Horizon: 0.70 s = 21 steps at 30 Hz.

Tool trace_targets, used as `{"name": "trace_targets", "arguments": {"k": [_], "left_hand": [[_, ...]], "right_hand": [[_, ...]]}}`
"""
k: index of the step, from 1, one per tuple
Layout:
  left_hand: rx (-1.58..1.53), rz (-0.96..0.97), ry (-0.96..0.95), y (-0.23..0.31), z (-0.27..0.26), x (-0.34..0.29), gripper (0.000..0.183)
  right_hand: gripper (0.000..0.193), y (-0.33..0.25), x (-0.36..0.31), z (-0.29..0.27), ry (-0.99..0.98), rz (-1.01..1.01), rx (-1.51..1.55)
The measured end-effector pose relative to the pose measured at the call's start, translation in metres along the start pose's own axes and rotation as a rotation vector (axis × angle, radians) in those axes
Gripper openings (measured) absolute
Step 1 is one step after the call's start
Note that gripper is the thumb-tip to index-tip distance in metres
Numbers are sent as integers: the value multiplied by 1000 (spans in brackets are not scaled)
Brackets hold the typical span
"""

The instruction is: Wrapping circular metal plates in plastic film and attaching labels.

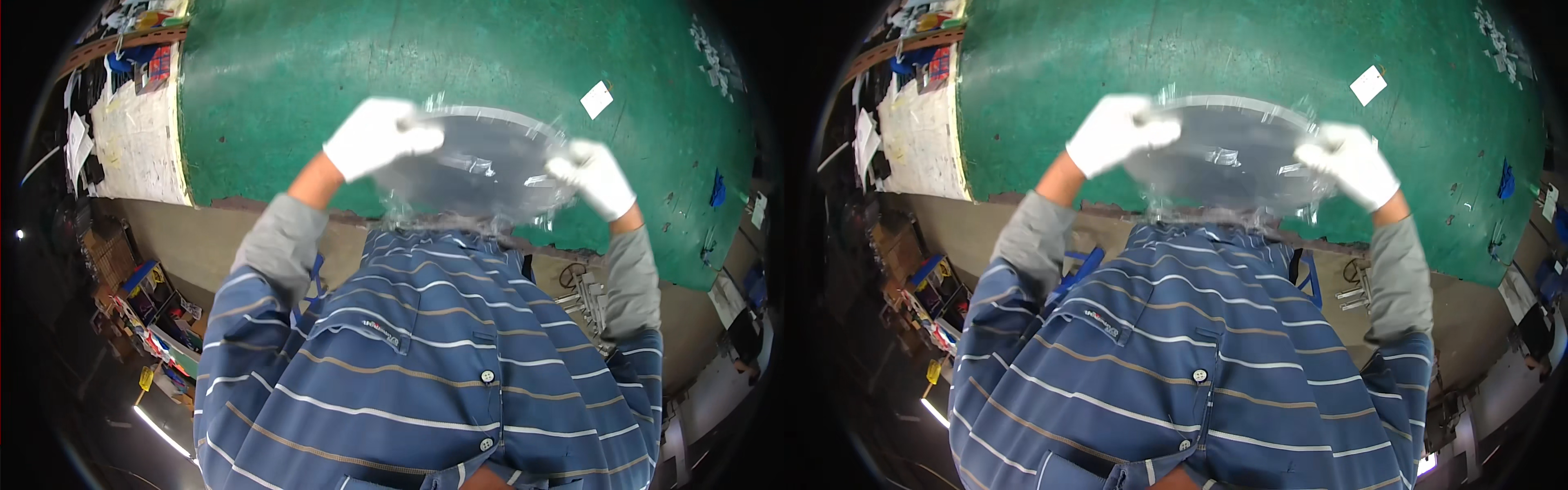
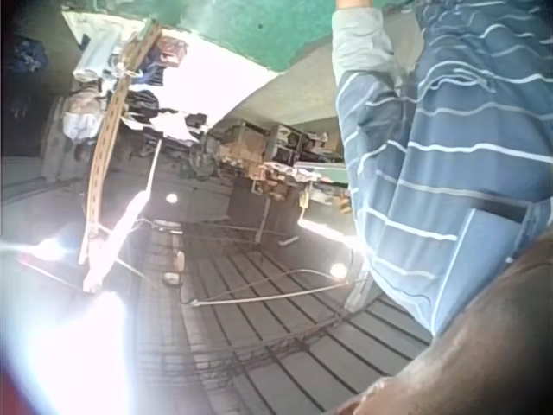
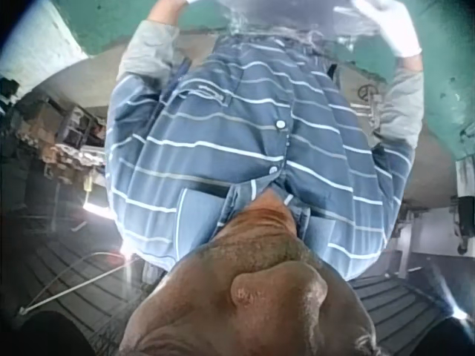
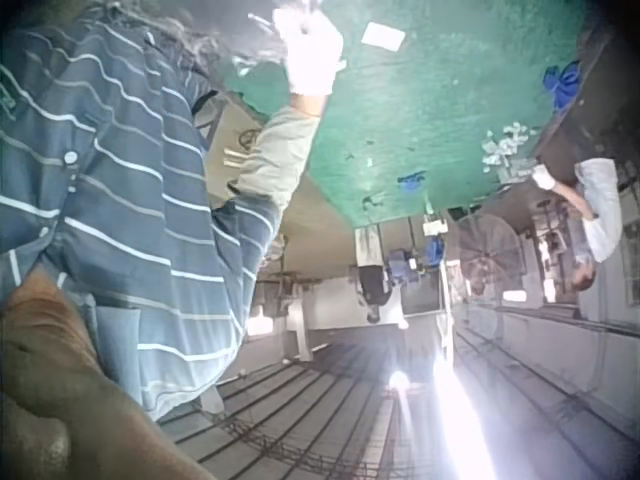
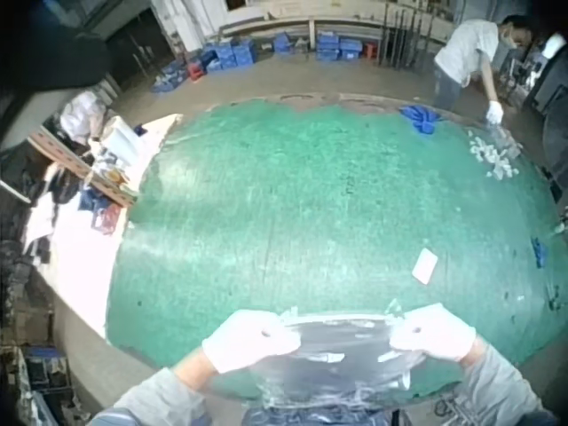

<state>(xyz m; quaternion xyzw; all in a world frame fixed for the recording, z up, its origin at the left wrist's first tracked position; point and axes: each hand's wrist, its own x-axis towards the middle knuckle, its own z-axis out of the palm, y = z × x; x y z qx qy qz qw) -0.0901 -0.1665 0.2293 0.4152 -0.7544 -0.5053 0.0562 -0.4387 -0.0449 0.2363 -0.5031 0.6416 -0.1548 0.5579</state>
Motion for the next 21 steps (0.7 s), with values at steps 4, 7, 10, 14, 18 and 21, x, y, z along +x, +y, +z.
{"name": "trace_targets", "arguments": {"k": [4, 7, 10, 14, 18, 21], "left_hand": [[180, 158, 144, 59, -55, 32, 49], [111, 231, 112, 75, -92, 66, 16], [24, 429, 163, 137, -113, 40, 22], [-84, 533, 224, 154, -133, 20, 30], [-223, 290, 196, 116, -156, 35, 35], [-329, 86, 185, 92, -166, 37, 39]], "right_hand": [[25, -58, 3, -59, 206, -197, 16], [38, -96, 0, -95, 300, -337, -56], [37, -127, -31, -120, 356, -341, -66], [39, -152, -52, -121, 385, -364, -90], [43, -159, -56, -106, 414, -355, -170], [50, -153, -47, -104, 311, -299, -58]]}}
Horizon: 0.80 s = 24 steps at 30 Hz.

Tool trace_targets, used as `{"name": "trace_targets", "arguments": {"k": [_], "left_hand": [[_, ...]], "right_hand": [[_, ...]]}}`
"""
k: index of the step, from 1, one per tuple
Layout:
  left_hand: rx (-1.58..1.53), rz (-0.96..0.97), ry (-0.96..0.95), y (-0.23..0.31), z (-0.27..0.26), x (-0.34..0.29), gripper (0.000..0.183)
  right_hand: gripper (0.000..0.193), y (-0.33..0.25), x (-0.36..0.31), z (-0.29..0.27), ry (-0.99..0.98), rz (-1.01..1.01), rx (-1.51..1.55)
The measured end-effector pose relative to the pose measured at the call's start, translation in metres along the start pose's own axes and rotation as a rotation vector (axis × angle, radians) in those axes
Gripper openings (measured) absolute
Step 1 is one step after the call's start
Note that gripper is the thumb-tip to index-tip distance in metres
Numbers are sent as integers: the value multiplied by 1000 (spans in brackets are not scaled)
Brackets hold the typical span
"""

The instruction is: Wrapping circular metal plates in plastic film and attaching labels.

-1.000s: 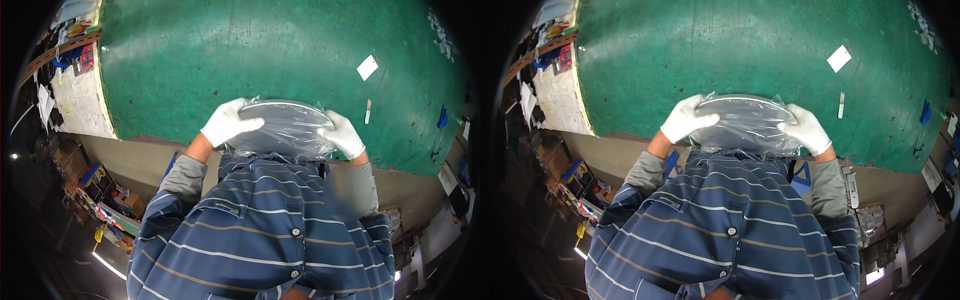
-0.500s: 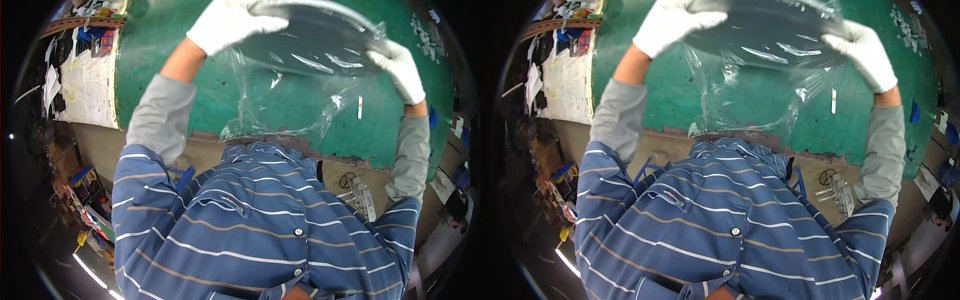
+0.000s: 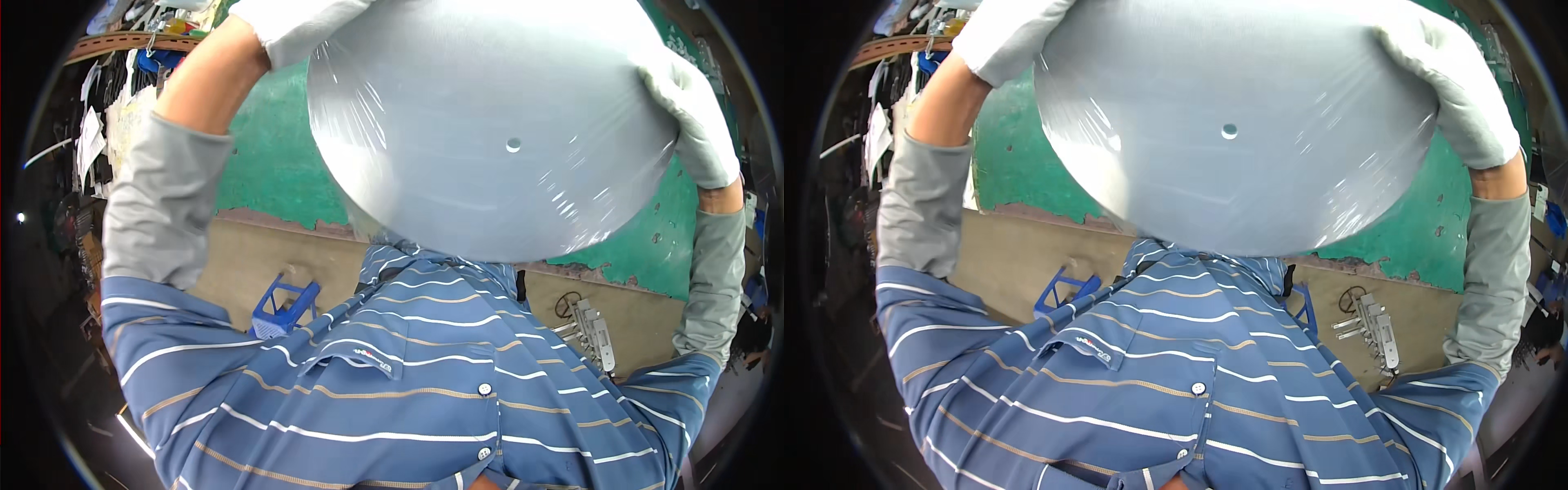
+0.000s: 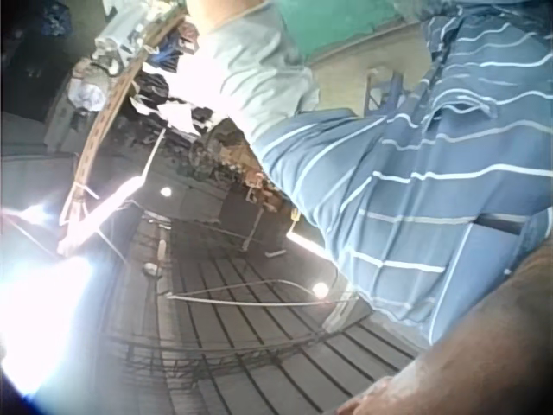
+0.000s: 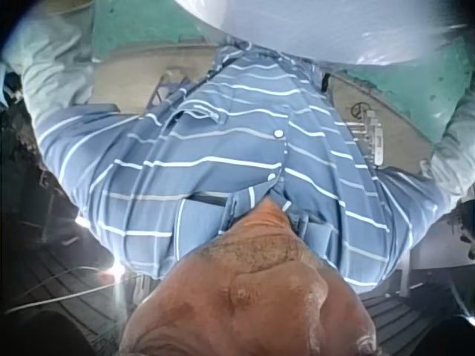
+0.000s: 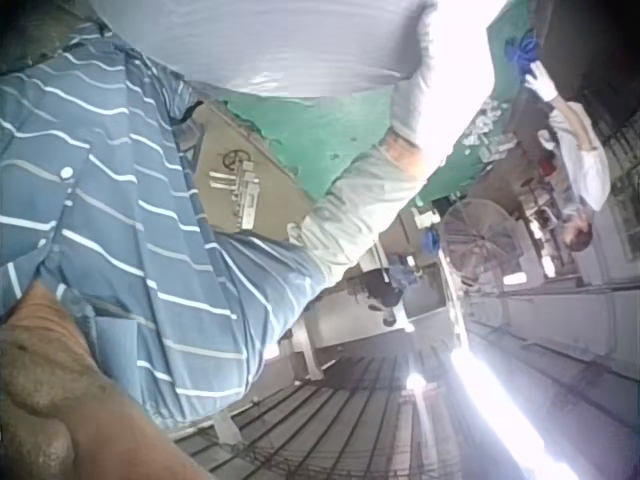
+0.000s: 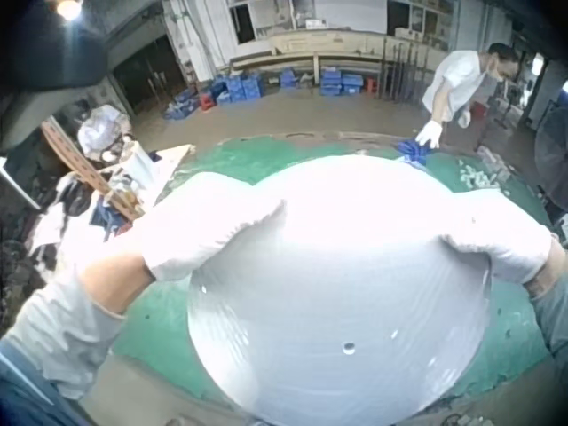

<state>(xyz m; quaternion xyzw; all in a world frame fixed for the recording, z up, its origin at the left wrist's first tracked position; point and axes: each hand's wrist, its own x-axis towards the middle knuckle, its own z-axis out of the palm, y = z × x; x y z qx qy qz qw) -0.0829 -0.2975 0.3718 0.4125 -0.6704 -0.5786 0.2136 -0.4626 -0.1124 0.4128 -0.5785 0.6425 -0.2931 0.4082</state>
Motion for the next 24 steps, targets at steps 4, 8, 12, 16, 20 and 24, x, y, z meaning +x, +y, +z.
{"name": "trace_targets", "arguments": {"k": [4, 8, 12, 16, 20, 24], "left_hand": [[506, -339, -307, 61, 56, -8, 50], [444, -411, -223, -71, 88, -3, 79], [315, -628, -373, -153, 106, -21, 79], [71, -873, -542, -220, 126, -62, 70], [-6, -954, -479, -277, 150, -125, 63], [-120, -966, -431, -292, 153, -158, 58]], "right_hand": [[52, 55, 18, 22, -157, 45, 287], [58, 122, 14, 85, -242, 424, 524], [57, 167, 8, 137, -355, 505, 541], [54, 226, -29, 187, -508, 673, 674], [53, 276, -80, 234, -569, 704, 752], [52, 269, -96, 247, -608, 739, 750]]}}
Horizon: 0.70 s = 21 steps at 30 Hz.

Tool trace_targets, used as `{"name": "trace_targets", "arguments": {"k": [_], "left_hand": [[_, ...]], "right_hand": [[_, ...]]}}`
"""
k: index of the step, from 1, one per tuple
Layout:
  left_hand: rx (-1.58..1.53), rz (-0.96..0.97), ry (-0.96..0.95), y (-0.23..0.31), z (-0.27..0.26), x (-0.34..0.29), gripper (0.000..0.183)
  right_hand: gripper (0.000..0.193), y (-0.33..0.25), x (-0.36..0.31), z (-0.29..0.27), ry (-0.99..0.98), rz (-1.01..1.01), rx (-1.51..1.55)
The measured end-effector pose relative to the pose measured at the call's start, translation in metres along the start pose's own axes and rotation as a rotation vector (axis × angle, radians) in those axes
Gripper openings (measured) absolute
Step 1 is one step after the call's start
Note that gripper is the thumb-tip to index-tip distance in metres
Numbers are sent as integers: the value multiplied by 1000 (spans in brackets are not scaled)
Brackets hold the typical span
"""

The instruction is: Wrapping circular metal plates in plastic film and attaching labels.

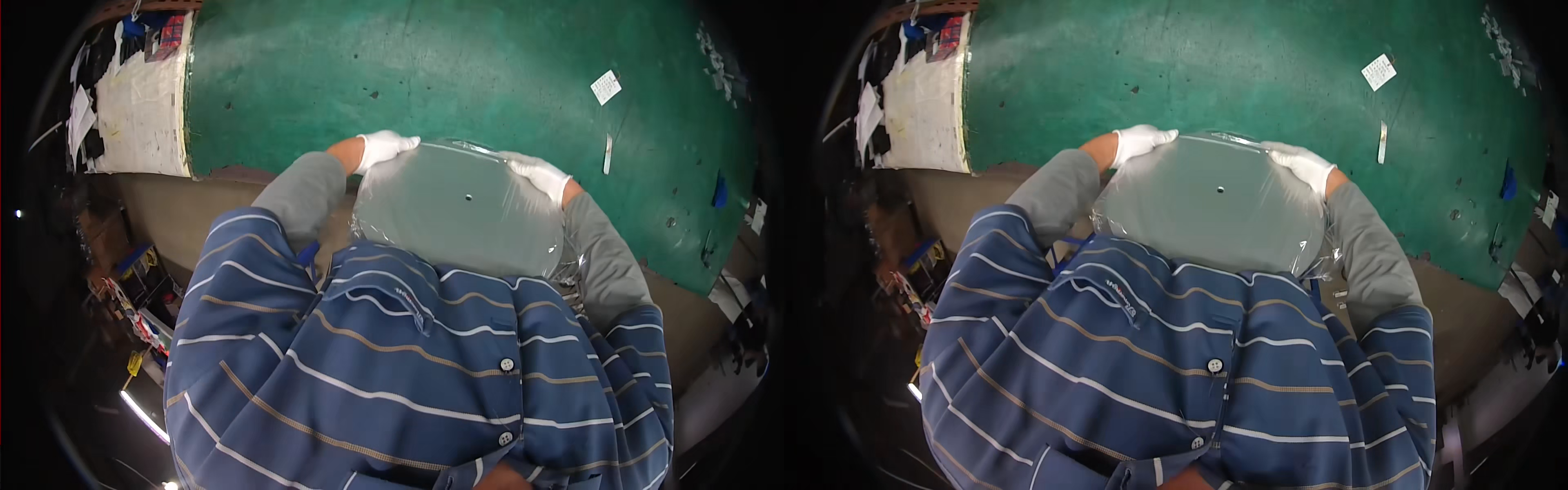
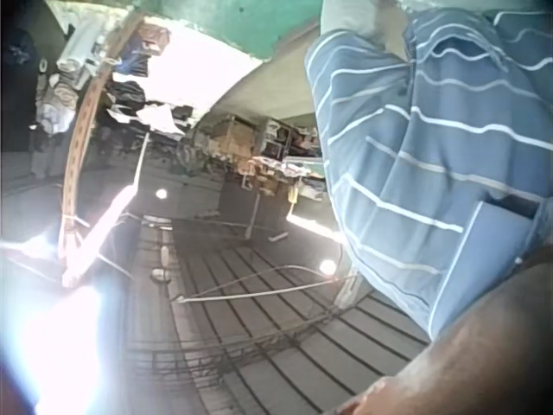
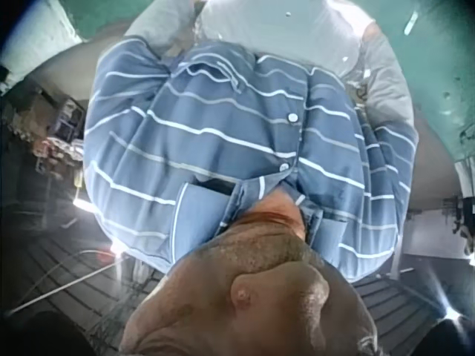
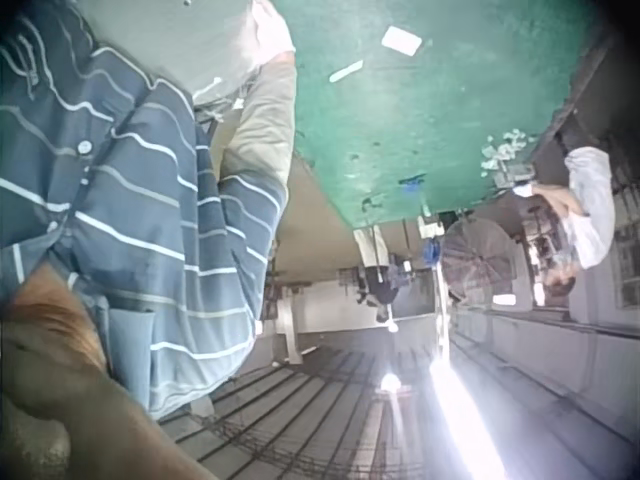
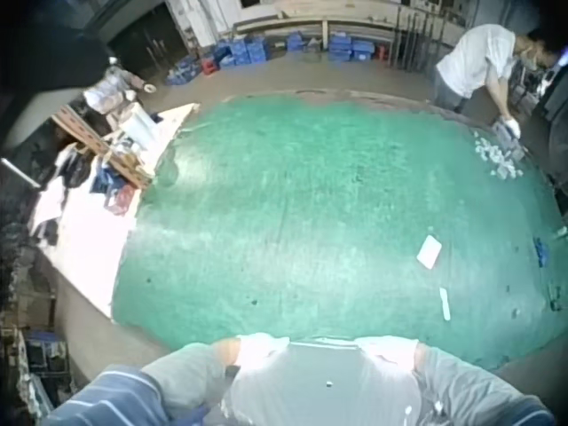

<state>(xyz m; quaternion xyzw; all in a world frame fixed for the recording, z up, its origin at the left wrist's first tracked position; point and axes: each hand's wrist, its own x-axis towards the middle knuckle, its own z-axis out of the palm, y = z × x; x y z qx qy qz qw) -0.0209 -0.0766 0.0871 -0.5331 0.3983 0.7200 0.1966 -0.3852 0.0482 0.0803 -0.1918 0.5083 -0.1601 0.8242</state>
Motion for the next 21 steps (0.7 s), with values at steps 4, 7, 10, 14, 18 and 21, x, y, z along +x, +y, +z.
{"name": "trace_targets", "arguments": {"k": [4, 7, 10, 14, 18, 21], "left_hand": [[-35, -21, -14, -23, 9, -11, 54], [-6, -63, -60, -38, 19, -26, 50], [91, -79, -154, -72, 29, -19, 48], [244, 72, -287, -145, 36, 14, 44], [421, 605, -409, -199, 42, 22, 40], [289, 399, -370, -181, 54, -11, 40]], "right_hand": [[51, 14, -12, 18, 8, 17, -49], [48, 44, -21, 28, -8, -1, -140], [45, 87, -28, 38, -4, -7, -260], [40, 117, -40, 59, -37, 53, -434], [38, 138, -46, 81, -122, 229, -606], [38, 174, -51, 84, -116, -392, -679]]}}
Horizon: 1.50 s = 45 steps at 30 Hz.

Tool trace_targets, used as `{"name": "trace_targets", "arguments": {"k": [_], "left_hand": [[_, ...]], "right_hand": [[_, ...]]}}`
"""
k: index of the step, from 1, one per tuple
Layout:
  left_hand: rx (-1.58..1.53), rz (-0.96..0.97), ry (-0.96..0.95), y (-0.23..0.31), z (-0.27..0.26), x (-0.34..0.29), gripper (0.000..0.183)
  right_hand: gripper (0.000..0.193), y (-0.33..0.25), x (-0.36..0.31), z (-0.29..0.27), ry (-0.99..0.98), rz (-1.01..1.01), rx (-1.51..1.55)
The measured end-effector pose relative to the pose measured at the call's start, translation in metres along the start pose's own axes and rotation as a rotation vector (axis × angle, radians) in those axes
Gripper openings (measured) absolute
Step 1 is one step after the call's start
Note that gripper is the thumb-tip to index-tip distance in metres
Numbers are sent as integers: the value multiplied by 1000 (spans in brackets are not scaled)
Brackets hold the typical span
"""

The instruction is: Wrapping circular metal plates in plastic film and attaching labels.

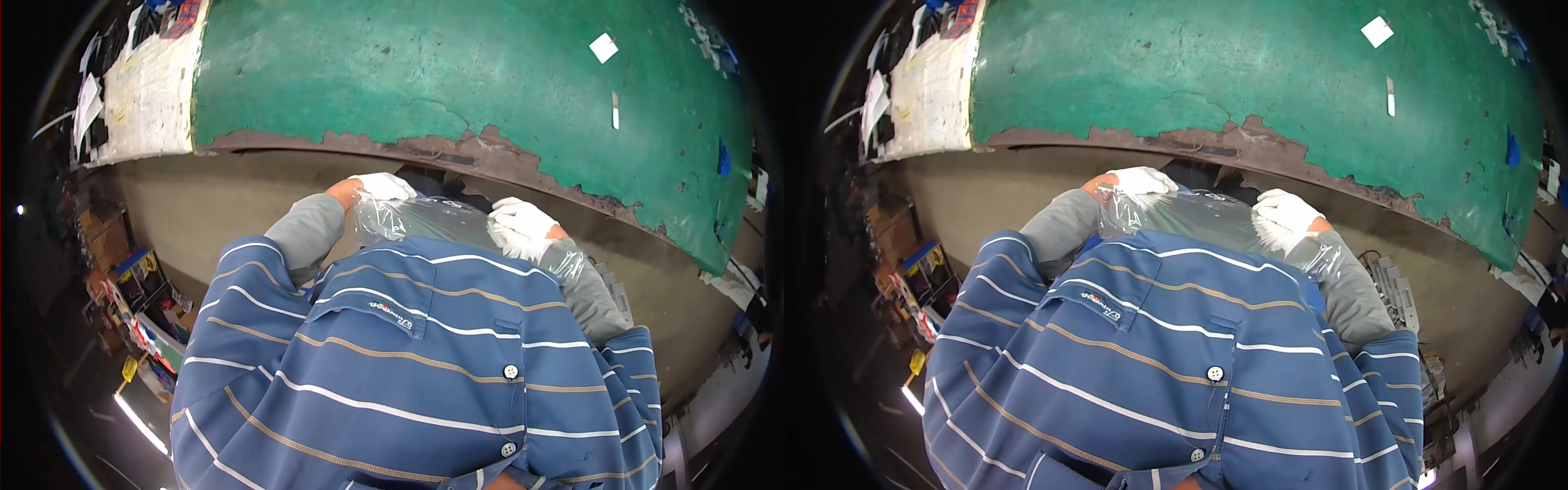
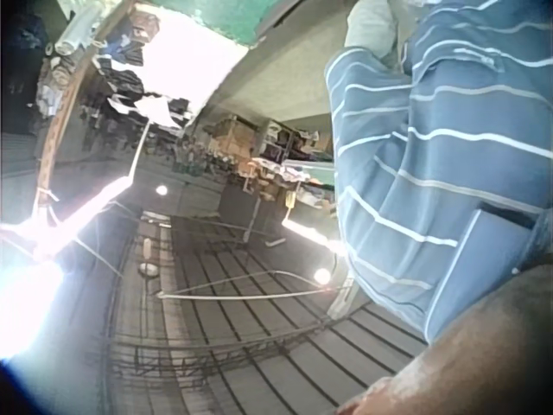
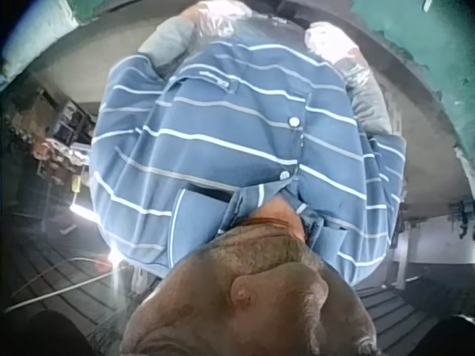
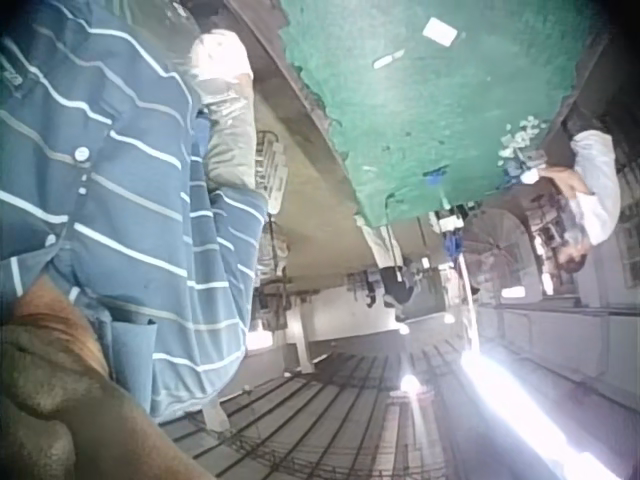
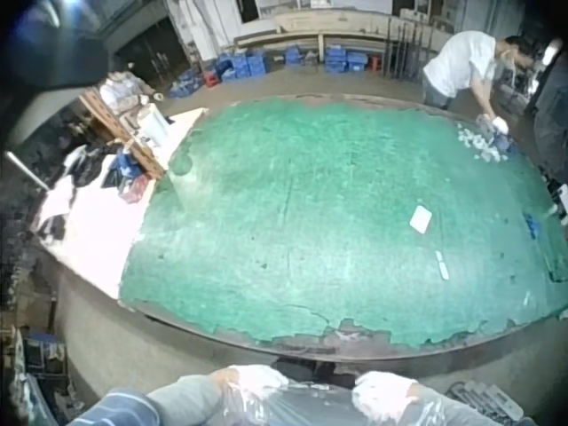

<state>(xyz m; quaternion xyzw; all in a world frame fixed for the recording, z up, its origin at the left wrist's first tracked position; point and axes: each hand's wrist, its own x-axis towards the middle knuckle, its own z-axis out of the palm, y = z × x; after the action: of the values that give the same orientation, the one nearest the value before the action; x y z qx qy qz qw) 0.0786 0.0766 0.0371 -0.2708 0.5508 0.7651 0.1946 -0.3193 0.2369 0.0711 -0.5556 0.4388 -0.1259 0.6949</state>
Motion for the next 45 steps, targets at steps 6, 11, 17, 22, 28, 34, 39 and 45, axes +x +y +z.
{"name": "trace_targets", "arguments": {"k": [6, 11, 17, 22, 28, 34, 39, 45], "left_hand": [[-937, -123, 448, -62, 68, -35, 48], [-364, 516, 461, -123, 98, -3, 68], [-499, 566, 724, -7, 110, 3, 66], [-608, 585, 958, 80, 113, -15, 65], [-1063, 293, 807, 83, 56, 17, 58], [-625, -75, 941, 47, 48, 33, 53], [-469, -222, 1107, 33, 53, 39, 51], [-582, -229, 1209, 25, 62, 37, 53]], "right_hand": [[47, 31, -33, 48, 96, 577, 999], [62, 25, -52, 75, 181, -129, 1339], [76, 70, -36, 79, 945, 63, 1579], [80, 2, -5, 24, 913, 81, 1587], [83, -13, 37, -33, 1098, 53, 1587], [80, -9, 30, -21, 955, 133, 1395], [64, -15, 1, 2, 977, 491, 856], [56, -1, -10, 37, 1022, 586, 334]]}}
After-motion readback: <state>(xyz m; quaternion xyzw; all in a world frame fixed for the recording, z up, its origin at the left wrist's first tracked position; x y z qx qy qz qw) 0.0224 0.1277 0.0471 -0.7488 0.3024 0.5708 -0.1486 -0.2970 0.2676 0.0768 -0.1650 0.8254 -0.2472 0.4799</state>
